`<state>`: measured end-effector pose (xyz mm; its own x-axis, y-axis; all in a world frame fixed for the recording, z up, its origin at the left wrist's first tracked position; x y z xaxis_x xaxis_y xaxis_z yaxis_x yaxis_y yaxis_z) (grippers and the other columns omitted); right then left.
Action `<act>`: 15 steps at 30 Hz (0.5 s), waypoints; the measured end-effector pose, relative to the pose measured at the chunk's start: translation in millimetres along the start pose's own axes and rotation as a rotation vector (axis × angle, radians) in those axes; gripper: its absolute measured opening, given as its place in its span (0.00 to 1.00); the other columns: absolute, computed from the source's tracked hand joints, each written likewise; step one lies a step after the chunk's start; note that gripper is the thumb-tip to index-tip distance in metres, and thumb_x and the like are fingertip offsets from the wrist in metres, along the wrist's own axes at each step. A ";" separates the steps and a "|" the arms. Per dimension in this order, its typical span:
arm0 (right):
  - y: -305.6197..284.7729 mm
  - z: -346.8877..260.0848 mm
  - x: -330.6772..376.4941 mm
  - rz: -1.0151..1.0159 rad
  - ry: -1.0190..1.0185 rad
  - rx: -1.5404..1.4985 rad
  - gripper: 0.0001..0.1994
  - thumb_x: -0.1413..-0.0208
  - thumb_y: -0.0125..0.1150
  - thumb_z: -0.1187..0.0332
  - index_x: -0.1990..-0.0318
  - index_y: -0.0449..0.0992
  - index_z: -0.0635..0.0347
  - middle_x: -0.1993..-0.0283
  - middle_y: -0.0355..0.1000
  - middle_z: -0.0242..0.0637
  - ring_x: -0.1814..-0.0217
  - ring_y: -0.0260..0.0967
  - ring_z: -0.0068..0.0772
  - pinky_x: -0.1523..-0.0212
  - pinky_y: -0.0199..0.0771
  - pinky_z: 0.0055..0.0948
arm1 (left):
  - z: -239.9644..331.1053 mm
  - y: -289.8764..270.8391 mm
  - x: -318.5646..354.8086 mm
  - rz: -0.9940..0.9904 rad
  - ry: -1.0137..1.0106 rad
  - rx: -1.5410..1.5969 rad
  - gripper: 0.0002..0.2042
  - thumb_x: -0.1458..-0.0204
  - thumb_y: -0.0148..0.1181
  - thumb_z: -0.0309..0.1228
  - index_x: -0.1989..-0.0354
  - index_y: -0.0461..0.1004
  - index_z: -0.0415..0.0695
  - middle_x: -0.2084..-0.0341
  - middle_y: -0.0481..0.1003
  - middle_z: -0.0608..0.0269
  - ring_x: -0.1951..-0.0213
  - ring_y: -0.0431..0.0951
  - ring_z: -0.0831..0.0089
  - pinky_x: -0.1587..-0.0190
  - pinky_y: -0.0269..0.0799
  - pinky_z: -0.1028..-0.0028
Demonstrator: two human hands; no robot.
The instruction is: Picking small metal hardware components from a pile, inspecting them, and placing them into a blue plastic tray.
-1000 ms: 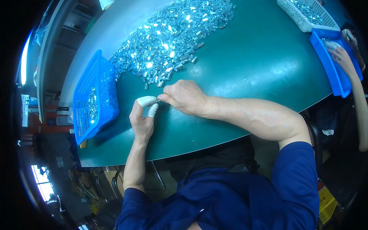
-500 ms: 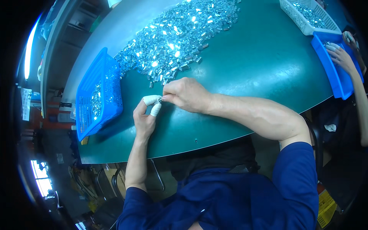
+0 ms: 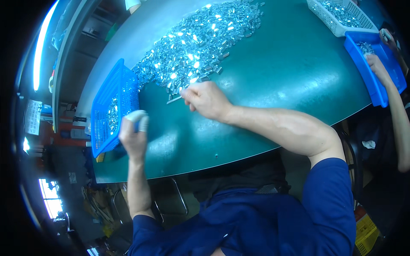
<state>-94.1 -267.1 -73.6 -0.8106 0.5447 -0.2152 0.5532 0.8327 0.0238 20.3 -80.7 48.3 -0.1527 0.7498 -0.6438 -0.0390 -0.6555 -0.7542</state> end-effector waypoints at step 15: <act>1.5 0.7 -2.0 -0.024 0.052 0.034 0.21 0.29 0.57 0.57 0.71 0.78 0.63 0.78 0.75 0.32 0.78 0.70 0.18 0.76 0.69 0.26 | -98.4 103.0 -33.4 -0.293 -0.163 -0.185 0.15 0.42 0.62 0.23 0.46 0.80 0.43 0.48 0.79 0.50 0.44 0.78 0.50 0.39 0.72 0.60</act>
<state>-91.5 -267.0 -73.8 -0.8323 0.5295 -0.1640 0.5387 0.8424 -0.0141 118.6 -164.4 -20.6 -0.3172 0.8689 -0.3800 0.0720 -0.3774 -0.9232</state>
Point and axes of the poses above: each hand's wrist, its own x-axis away from the middle knuckle, its own y-axis out of the palm, z = x × y, the point moved 9 cm from there along -x, towards the middle knuckle
